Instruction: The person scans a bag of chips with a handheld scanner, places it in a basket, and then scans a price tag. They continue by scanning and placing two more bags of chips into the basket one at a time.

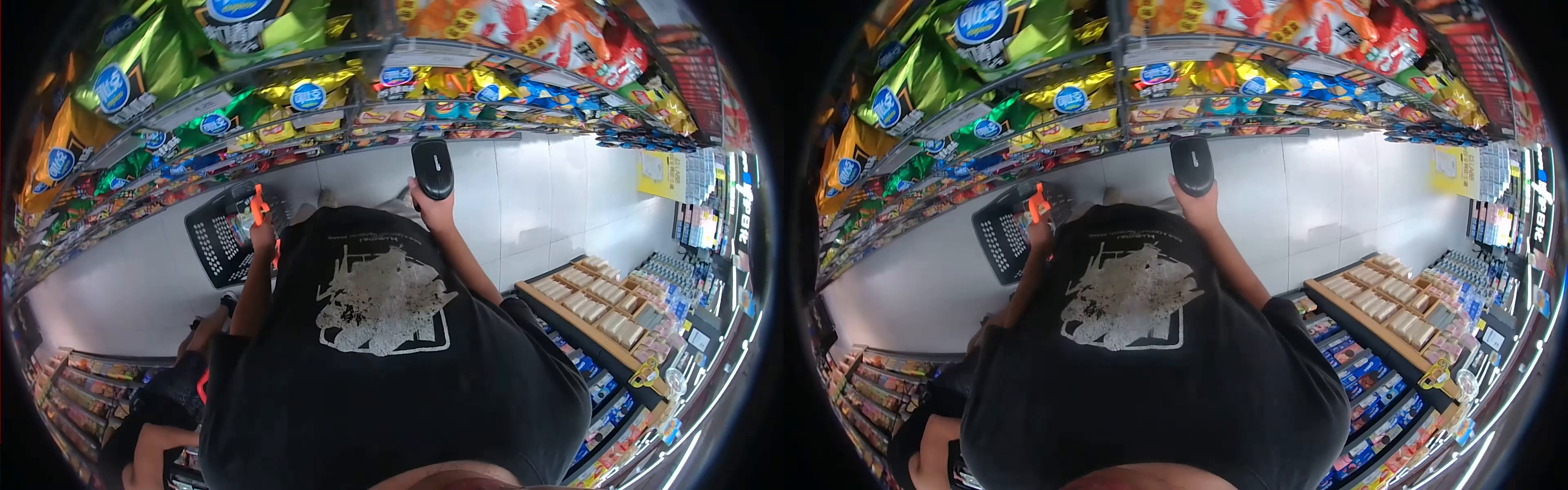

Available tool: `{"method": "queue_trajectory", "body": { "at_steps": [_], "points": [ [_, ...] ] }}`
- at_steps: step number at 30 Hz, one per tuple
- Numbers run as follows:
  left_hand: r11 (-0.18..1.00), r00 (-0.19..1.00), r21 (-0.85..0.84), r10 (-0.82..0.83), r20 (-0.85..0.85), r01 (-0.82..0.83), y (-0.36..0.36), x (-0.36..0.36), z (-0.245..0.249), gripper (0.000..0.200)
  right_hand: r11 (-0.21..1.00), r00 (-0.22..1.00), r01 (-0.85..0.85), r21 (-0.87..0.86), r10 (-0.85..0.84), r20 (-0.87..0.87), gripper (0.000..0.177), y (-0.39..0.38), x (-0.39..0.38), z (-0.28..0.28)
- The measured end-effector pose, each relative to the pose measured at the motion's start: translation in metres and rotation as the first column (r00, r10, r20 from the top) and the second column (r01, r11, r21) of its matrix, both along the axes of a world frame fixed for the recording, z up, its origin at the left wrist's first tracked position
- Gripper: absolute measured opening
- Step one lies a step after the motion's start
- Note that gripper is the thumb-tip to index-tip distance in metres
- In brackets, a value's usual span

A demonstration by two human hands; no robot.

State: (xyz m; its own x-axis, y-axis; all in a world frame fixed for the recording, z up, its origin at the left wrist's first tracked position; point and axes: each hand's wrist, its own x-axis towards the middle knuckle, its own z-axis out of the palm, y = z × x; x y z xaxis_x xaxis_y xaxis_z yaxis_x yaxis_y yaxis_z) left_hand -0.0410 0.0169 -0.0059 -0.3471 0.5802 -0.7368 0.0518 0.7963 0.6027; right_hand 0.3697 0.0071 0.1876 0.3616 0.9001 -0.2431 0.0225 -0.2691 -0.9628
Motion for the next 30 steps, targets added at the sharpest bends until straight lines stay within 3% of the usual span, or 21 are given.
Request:
{"method": "queue_trajectory", "body": {
  "at_steps": [2, 5, 8, 13, 14, 16, 21, 23, 27, 30],
  "points": [
    [0.998, 0.998, 0.016, 0.063, 0.022, -0.064, 0.004, 0.005, 0.000, 0.022, 0.999, 1.000, -0.024, -0.033, 0.024, -0.018, 0.017, 0.002, 0.022, 0.005],
    [0.997, 0.994, 0.045, 0.066, -0.083, -0.062, 0.009, 0.024, 0.003, 0.022, 0.995, 0.991, 0.058, -0.083, -0.068, -0.119, 0.018, -0.001, 0.047, 0.008],
    [0.997, 0.993, 0.022, 0.070, -0.097, -0.068, 0.015, 0.036, -0.017, 0.024, 0.989, 0.988, 0.129, 0.077, -0.122, -0.090, 0.018, -0.004, 0.066, 0.005],
    [0.998, 0.992, 0.021, 0.064, -0.110, -0.062, 0.020, 0.056, -0.052, 0.027, 0.994, 0.994, 0.108, -0.017, -0.108, -0.012, 0.019, -0.029, 0.121, 0.005],
    [1.000, 0.986, 0.013, -0.007, -0.168, 0.009, 0.022, 0.047, -0.081, 0.032, 0.995, 0.995, 0.095, -0.043, -0.094, 0.010, 0.019, -0.033, 0.135, 0.009],
    [0.989, 0.948, -0.025, -0.145, -0.282, 0.143, 0.015, 0.022, -0.137, 0.042, 0.995, 0.991, 0.070, -0.068, -0.077, -0.105, 0.019, -0.042, 0.160, 0.025],
    [0.972, 0.941, -0.106, -0.229, -0.250, 0.209, -0.004, 0.063, -0.120, 0.046, 0.998, 0.994, 0.031, -0.051, -0.036, -0.106, 0.021, -0.065, 0.208, 0.008],
    [0.944, 0.848, -0.197, -0.324, -0.419, 0.263, -0.010, 0.137, -0.039, 0.052, 1.000, 0.995, -0.002, 0.005, 0.003, -0.104, 0.022, -0.071, 0.218, 0.013],
    [0.885, 0.699, -0.134, -0.438, -0.565, 0.446, -0.036, 0.164, -0.085, 0.053, 0.987, 0.986, -0.144, 0.067, 0.137, 0.092, 0.026, -0.078, 0.261, 0.038],
    [0.835, 0.687, -0.131, -0.520, -0.507, 0.535, -0.052, 0.194, -0.108, 0.049, 0.992, 0.995, -0.105, 0.070, 0.104, 0.009, 0.027, -0.093, 0.299, 0.015]
  ]
}}
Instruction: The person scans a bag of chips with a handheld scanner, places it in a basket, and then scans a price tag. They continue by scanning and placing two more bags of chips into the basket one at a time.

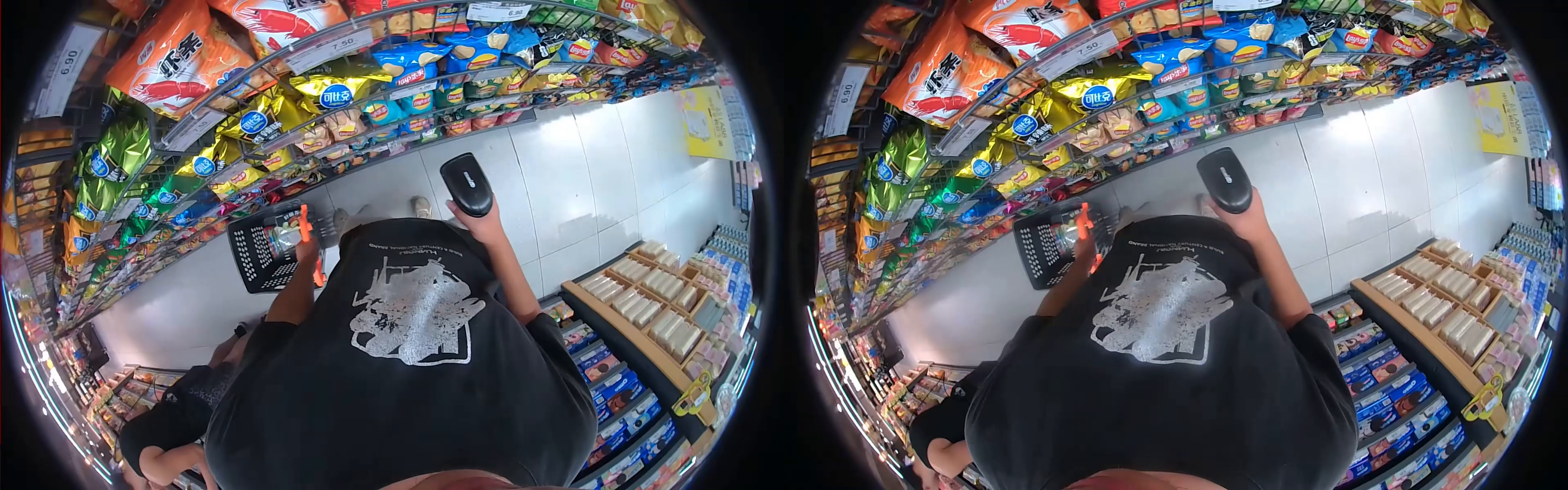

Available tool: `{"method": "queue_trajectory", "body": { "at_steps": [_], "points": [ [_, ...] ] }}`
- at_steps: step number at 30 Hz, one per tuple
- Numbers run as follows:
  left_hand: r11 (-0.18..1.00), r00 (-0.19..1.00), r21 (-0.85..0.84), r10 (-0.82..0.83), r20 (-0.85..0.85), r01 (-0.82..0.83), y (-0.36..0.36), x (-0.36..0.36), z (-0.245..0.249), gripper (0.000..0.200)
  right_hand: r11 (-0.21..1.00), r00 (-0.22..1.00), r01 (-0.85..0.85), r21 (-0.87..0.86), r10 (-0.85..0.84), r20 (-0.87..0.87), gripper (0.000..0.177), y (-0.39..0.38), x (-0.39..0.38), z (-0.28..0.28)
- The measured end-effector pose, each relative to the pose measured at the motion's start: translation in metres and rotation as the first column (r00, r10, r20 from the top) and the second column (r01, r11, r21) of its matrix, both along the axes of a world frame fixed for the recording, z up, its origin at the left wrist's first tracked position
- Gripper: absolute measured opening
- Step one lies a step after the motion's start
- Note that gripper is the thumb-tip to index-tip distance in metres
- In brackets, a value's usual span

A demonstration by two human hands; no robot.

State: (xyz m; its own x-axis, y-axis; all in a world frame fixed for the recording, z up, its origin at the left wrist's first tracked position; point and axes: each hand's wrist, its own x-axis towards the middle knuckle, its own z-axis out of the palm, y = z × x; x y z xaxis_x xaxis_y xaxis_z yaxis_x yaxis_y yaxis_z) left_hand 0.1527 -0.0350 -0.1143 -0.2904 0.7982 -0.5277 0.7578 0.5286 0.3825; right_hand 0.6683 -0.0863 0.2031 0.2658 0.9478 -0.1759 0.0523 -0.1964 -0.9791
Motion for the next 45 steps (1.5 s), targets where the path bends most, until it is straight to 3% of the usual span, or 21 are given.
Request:
{"method": "queue_trajectory", "body": {
  "at_steps": [4, 5, 7, 11, 14, 18, 21, 25, 28, 29, 32, 33, 34, 36, 38, 40, 42, 45],
  "points": [
    [0.952, 0.951, -0.251, 0.228, 0.208, -0.173, -0.007, 0.101, 0.080, 0.043, 0.994, 0.998, 0.035, -0.102, -0.039, -0.044, 0.027, -0.014, 0.018, -0.015],
    [0.943, 0.939, -0.274, 0.254, 0.231, -0.188, -0.011, 0.116, 0.086, 0.045, 0.994, 0.999, 0.019, -0.109, -0.023, -0.032, 0.029, -0.016, 0.018, -0.010],
    [0.956, 0.916, -0.213, 0.263, 0.302, -0.204, -0.023, 0.121, 0.058, 0.028, 0.997, 0.998, -0.053, -0.062, 0.055, 0.032, 0.030, -0.020, 0.024, 0.001],
    [0.999, 0.997, -0.027, -0.031, 0.065, 0.033, -0.025, 0.147, 0.071, 0.035, 0.996, 0.996, -0.089, 0.007, 0.089, 0.029, 0.031, -0.023, 0.033, 0.000],
    [0.992, 0.992, 0.053, -0.117, 0.050, 0.114, -0.024, 0.157, 0.074, 0.038, 0.998, 0.997, -0.064, 0.007, 0.063, 0.049, 0.031, -0.018, 0.037, -0.002],
    [0.994, 0.993, -0.002, -0.113, -0.022, 0.113, -0.028, 0.151, 0.086, 0.037, 0.991, 0.994, -0.098, -0.092, 0.093, -0.058, 0.030, -0.022, 0.042, -0.012],
    [0.996, 0.997, 0.049, -0.080, -0.002, 0.080, -0.033, 0.116, 0.068, 0.037, 0.998, 0.995, -0.060, 0.031, 0.062, -0.082, 0.029, -0.022, 0.037, -0.006],
    [0.966, 0.949, -0.151, 0.241, 0.206, -0.212, -0.026, 0.113, 0.132, 0.037, 0.991, 0.986, -0.129, 0.034, 0.132, -0.105, 0.028, -0.020, 0.037, -0.007],
    [0.978, 0.974, -0.145, 0.169, 0.148, -0.148, -0.028, 0.112, 0.123, 0.038, 0.993, 0.982, -0.115, 0.041, 0.120, -0.143, 0.027, -0.018, 0.038, -0.019],
    [0.993, 0.990, -0.069, 0.099, 0.104, -0.092, -0.030, 0.104, 0.102, 0.039, 0.993, 0.979, -0.119, 0.026, 0.122, -0.160, 0.028, -0.019, 0.038, -0.020],
    [0.992, 0.999, 0.129, 0.014, -0.030, -0.010, -0.036, 0.118, 0.105, 0.043, 0.990, 0.981, -0.135, 0.034, 0.138, -0.135, 0.028, -0.024, 0.039, -0.022],
    [0.990, 0.998, 0.126, 0.064, -0.015, -0.062, -0.033, 0.134, 0.128, 0.049, 0.989, 0.983, -0.139, 0.047, 0.144, -0.114, 0.028, -0.025, 0.039, -0.021],
    [0.958, 0.994, 0.277, -0.051, -0.094, 0.075, -0.029, 0.136, 0.129, 0.053, 0.990, 0.983, -0.131, 0.057, 0.137, -0.124, 0.029, -0.026, 0.038, -0.019],
    [0.780, 0.927, 0.513, -0.235, -0.292, 0.359, -0.015, 0.143, 0.129, 0.062, 0.991, 0.983, -0.111, 0.074, 0.121, -0.140, 0.029, -0.029, 0.038, -0.012],
    [0.603, 0.930, 0.714, -0.302, -0.208, 0.356, 0.023, 0.190, 0.200, 0.065, 0.995, 0.980, -0.094, 0.036, 0.099, -0.174, 0.029, -0.032, 0.039, -0.021],
    [0.456, 0.903, 0.789, -0.318, -0.289, 0.413, 0.068, 0.227, 0.245, 0.075, 0.995, 0.978, -0.099, 0.025, 0.102, -0.181, 0.028, -0.033, 0.040, -0.025],
    [0.411, 0.914, 0.833, -0.323, -0.246, 0.369, 0.105, 0.262, 0.291, 0.081, 0.992, 0.979, -0.118, 0.040, 0.123, -0.161, 0.027, -0.030, 0.041, -0.025],
    [0.256, 0.886, 0.877, -0.345, -0.311, 0.408, 0.149, 0.296, 0.339, 0.084, 0.987, 0.987, -0.128, 0.101, 0.137, -0.082, 0.026, -0.027, 0.040, -0.023]
  ]
}}
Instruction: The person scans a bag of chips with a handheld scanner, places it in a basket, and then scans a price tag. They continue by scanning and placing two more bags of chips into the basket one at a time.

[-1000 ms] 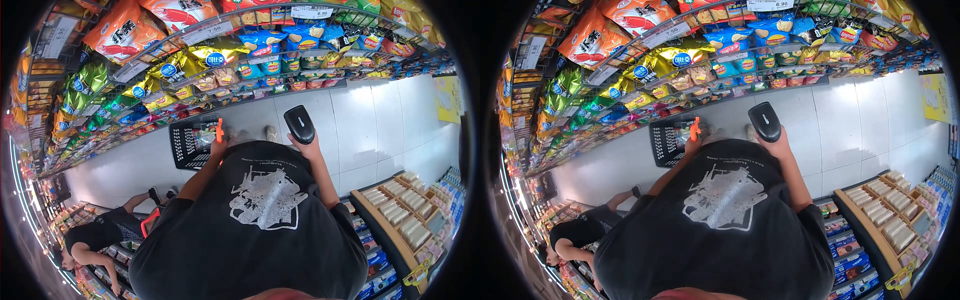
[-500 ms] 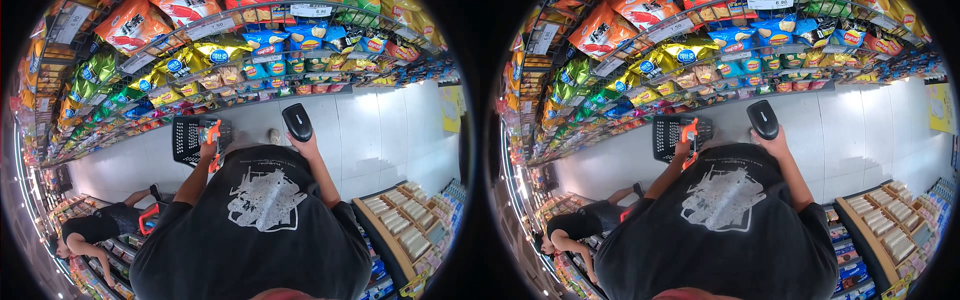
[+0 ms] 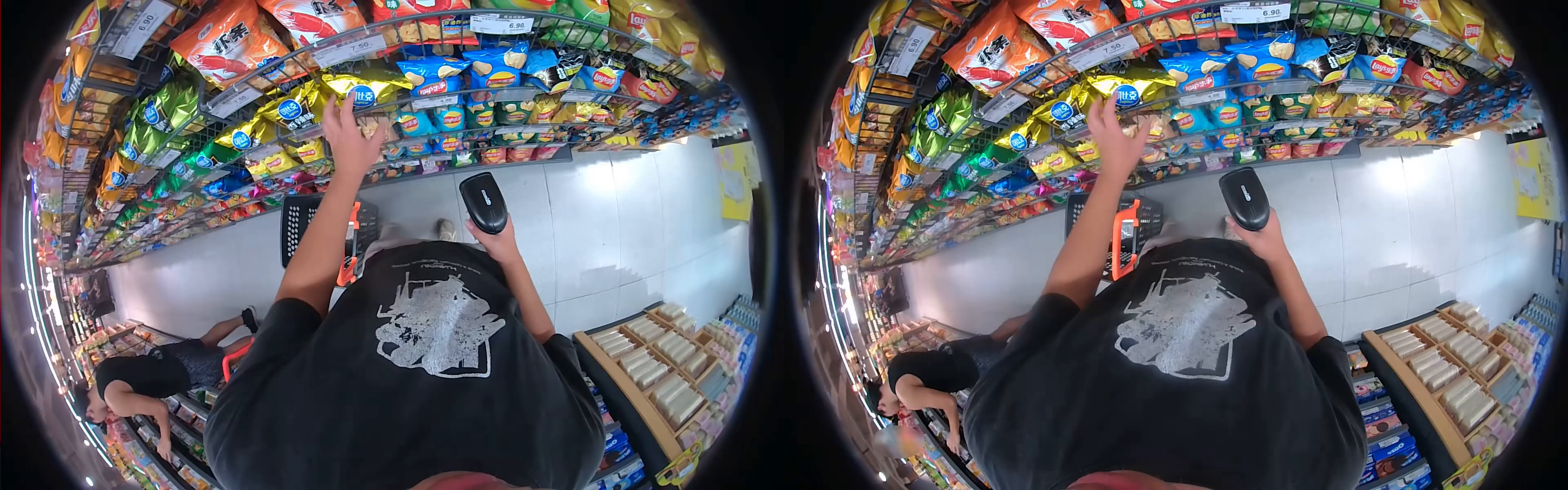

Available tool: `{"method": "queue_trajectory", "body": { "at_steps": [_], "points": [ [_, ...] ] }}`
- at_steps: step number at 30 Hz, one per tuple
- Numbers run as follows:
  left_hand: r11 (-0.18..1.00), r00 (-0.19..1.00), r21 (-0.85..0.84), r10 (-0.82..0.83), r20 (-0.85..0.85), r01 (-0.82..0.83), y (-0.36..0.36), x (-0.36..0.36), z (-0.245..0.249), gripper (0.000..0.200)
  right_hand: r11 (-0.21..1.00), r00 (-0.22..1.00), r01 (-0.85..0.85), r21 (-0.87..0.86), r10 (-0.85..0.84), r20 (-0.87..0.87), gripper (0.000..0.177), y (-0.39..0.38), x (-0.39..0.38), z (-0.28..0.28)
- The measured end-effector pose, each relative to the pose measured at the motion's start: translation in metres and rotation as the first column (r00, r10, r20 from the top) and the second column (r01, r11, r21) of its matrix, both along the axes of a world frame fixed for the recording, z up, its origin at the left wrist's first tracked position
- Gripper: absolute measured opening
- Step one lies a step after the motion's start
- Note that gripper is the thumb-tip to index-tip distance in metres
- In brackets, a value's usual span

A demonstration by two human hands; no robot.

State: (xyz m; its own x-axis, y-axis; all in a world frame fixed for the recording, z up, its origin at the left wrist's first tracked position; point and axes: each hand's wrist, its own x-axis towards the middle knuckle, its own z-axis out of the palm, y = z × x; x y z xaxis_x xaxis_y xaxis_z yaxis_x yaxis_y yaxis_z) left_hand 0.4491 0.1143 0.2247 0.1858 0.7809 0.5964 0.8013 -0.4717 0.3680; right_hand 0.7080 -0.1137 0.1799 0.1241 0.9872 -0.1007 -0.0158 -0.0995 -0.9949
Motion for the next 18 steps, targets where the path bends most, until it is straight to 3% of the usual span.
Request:
{"method": "queue_trajectory", "body": {
  "at_steps": [2, 6, 9, 10, 13, 18],
  "points": [
    [0.996, 0.999, 0.090, 0.013, -0.044, -0.008, 0.019, 0.018, 0.021, 0.084, 1.000, 0.999, 0.029, 0.004, -0.029, -0.017, 0.025, -0.001, -0.003, 0.004],
    [0.993, 0.979, -0.009, 0.111, -0.173, -0.114, 0.042, 0.032, 0.021, 0.076, 1.000, 0.999, 0.021, 0.003, -0.021, 0.025, 0.024, -0.007, 0.004, 0.007],
    [0.983, 0.989, -0.127, 0.126, -0.072, -0.135, 0.057, 0.024, 0.006, 0.073, 0.998, 0.997, 0.061, -0.020, -0.060, 0.049, 0.023, -0.013, 0.011, 0.009],
    [0.984, 0.985, -0.077, 0.157, -0.072, -0.163, 0.061, 0.019, 0.002, 0.071, 0.997, 0.997, 0.070, -0.032, -0.069, 0.042, 0.022, -0.015, 0.014, 0.007],
    [0.974, 0.984, -0.157, 0.173, 0.049, -0.164, 0.064, 0.007, -0.002, 0.070, 0.992, 0.995, 0.097, -0.077, -0.094, 0.039, 0.021, -0.021, 0.020, 0.001],
    [0.983, 0.979, -0.073, 0.174, 0.103, -0.167, 0.057, 0.004, -0.005, 0.057, 0.985, 0.991, 0.128, -0.115, -0.121, 0.061, 0.018, -0.028, 0.027, 0.004]
  ]
}}
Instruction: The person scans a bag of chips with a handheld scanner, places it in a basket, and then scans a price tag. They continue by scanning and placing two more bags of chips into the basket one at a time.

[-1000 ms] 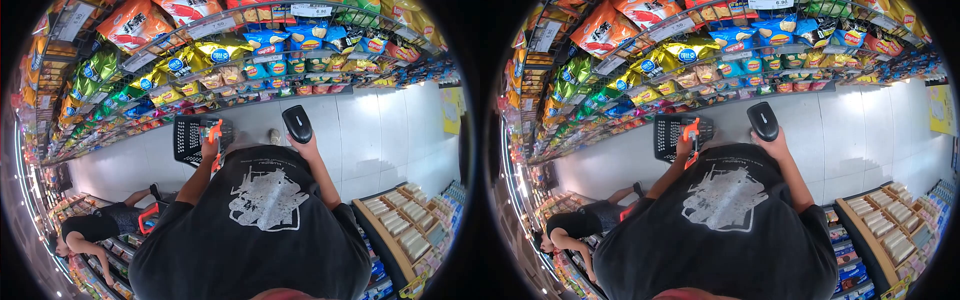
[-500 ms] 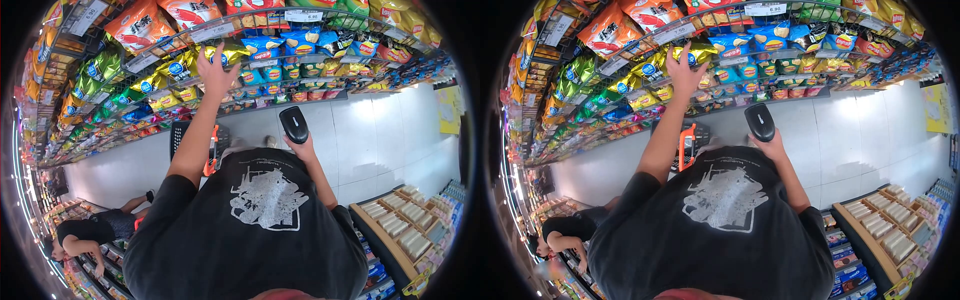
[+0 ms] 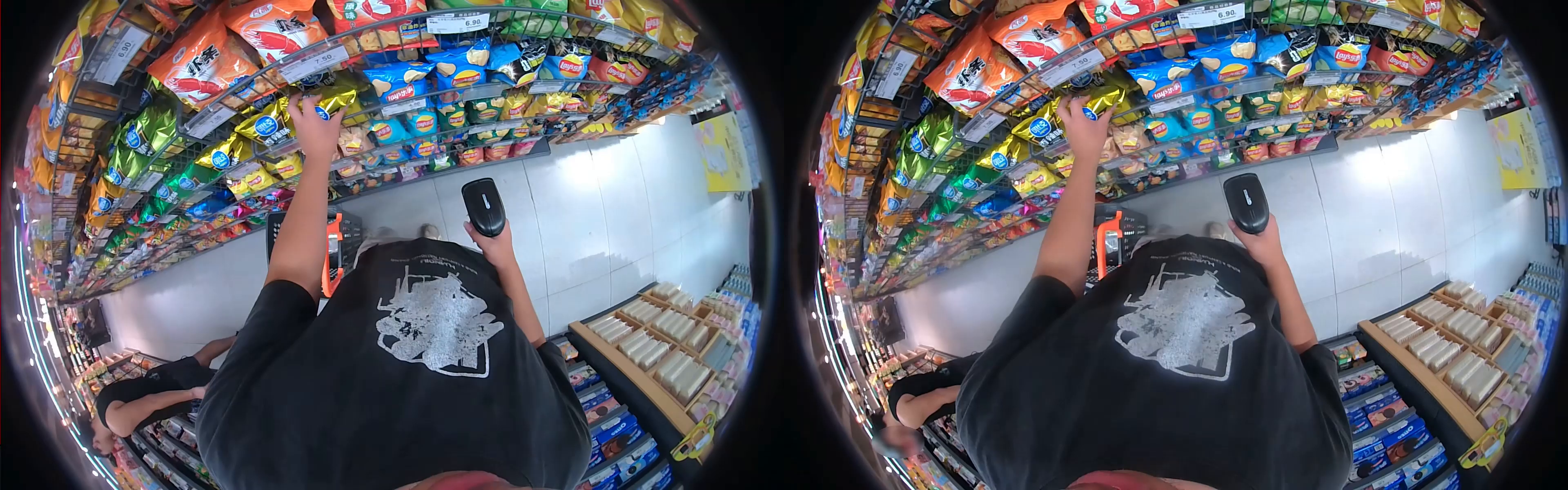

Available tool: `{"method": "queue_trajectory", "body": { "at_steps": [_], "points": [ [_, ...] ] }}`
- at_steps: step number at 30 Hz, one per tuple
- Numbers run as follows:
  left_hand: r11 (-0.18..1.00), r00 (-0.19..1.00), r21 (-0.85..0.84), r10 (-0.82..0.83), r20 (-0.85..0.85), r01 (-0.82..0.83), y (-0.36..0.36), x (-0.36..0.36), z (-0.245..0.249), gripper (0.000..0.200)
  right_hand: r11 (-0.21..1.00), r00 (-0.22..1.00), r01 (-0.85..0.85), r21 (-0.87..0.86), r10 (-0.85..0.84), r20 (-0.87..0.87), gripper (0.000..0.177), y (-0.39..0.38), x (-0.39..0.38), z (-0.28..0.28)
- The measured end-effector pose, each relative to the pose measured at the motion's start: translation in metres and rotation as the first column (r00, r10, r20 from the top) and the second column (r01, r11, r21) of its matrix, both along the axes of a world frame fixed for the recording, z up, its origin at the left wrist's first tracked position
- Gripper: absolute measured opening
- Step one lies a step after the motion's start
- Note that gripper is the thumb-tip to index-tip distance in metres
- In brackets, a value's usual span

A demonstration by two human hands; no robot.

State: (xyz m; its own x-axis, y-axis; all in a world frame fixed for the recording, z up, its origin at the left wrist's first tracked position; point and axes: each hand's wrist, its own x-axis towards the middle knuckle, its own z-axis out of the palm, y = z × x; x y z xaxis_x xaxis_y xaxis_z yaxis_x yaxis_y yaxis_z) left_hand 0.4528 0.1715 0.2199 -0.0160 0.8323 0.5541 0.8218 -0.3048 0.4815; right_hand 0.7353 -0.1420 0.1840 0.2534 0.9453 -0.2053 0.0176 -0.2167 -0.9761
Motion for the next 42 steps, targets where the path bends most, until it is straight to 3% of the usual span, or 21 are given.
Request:
{"method": "queue_trajectory", "body": {
  "at_steps": [3, 7, 12, 16, 20, 22, 23, 24, 27, 28, 29, 30, 31, 33, 37, 38, 39, 41, 42],
  "points": [
    [0.995, 0.996, 0.058, -0.084, -0.021, 0.085, -0.002, -0.005, 0.000, 0.055, 1.000, 1.000, 0.027, -0.010, -0.027, -0.003, 0.018, 0.000, 0.000, 0.001],
    [0.954, 0.987, 0.259, -0.129, -0.094, 0.150, -0.008, -0.010, 0.012, 0.051, 0.999, 0.998, 0.038, 0.016, -0.037, -0.041, 0.019, 0.002, -0.001, -0.007],
    [0.921, 0.963, 0.296, -0.211, -0.166, 0.253, -0.041, -0.037, 0.017, 0.052, 1.000, 1.000, -0.014, 0.019, 0.014, 0.012, 0.022, 0.010, -0.002, -0.007],
    [0.924, 0.978, 0.319, -0.194, -0.079, 0.209, -0.088, -0.050, 0.023, 0.049, 1.000, 0.999, 0.007, 0.007, -0.006, -0.039, 0.023, 0.014, 0.000, -0.017],
    [0.924, 0.963, 0.308, -0.261, 0.069, 0.228, -0.123, -0.048, 0.048, 0.050, 1.000, 0.971, 0.013, 0.022, -0.007, -0.241, 0.024, 0.020, -0.001, -0.022],
    [0.920, 0.820, 0.181, -0.393, 0.416, 0.349, -0.130, -0.045, 0.049, 0.052, 0.998, 0.933, -0.006, 0.064, 0.029, -0.359, 0.023, 0.027, -0.006, -0.014],
    [0.897, 0.700, 0.137, -0.416, 0.580, 0.419, -0.133, -0.044, 0.047, 0.054, 0.996, 0.910, -0.011, 0.083, 0.044, -0.413, 0.024, 0.029, -0.006, -0.013],
    [0.854, 0.497, 0.042, -0.341, 0.798, 0.518, -0.135, -0.049, 0.034, 0.053, 0.994, 0.902, -0.070, 0.083, 0.099, -0.421, 0.033, 0.032, -0.004, -0.016],
    [0.667, 0.056, 0.065, -0.157, 0.986, 0.742, -0.151, -0.024, 0.044, 0.049, 0.986, 0.713, -0.072, 0.153, 0.158, -0.683, 0.048, 0.047, -0.017, 0.032],
    [0.503, -0.079, 0.214, -0.276, 0.958, 0.837, -0.149, -0.017, 0.049, 0.043, 0.986, 0.649, -0.093, 0.141, 0.168, -0.742, 0.048, 0.048, -0.022, 0.047],
    [0.452, -0.117, 0.151, -0.103, 0.988, 0.879, -0.149, -0.012, 0.047, 0.037, 0.984, 0.579, -0.115, 0.132, 0.175, -0.796, 0.048, 0.049, -0.027, 0.060],
    [0.400, -0.159, 0.217, -0.173, 0.972, 0.890, -0.144, -0.010, 0.033, 0.034, 0.983, 0.503, -0.136, 0.126, 0.179, -0.846, 0.048, 0.047, -0.029, 0.066],
    [0.343, -0.204, 0.280, -0.242, 0.949, 0.897, -0.141, -0.006, 0.027, 0.030, 0.974, 0.590, -0.204, 0.096, 0.201, -0.782, 0.053, 0.048, -0.030, 0.055],
    [0.349, -0.199, 0.257, -0.193, 0.961, 0.901, -0.144, 0.005, 0.033, 0.044, 0.980, 0.722, -0.200, 0.021, 0.162, -0.673, 0.058, 0.044, -0.039, 0.060],
    [0.370, -0.358, 0.400, -0.179, 0.916, 0.839, -0.160, 0.039, 0.064, 0.081, 0.984, 0.784, -0.177, 0.014, 0.149, -0.603, 0.074, 0.050, -0.046, 0.073],
    [0.444, -0.042, 0.074, -0.082, 0.996, 0.893, -0.168, 0.033, 0.069, 0.121, 0.988, 0.797, -0.148, -0.052, 0.088, -0.598, 0.074, 0.049, -0.044, 0.076],
    [0.459, -0.019, 0.014, 0.005, 1.000, 0.888, -0.175, 0.041, 0.078, 0.119, 0.996, 0.840, -0.086, -0.022, 0.060, -0.539, 0.069, 0.048, -0.043, 0.072],
    [0.420, 0.065, -0.158, 0.228, 0.972, 0.894, -0.187, 0.027, 0.046, 0.118, 0.998, 0.910, 0.032, 0.048, -0.009, -0.414, 0.060, 0.047, -0.040, 0.061],
    [0.404, -0.029, -0.028, 0.133, 0.991, 0.914, -0.191, 0.030, 0.042, 0.097, 0.996, 0.936, 0.077, 0.044, -0.057, -0.346, 0.055, 0.049, -0.038, 0.065]
  ]
}}
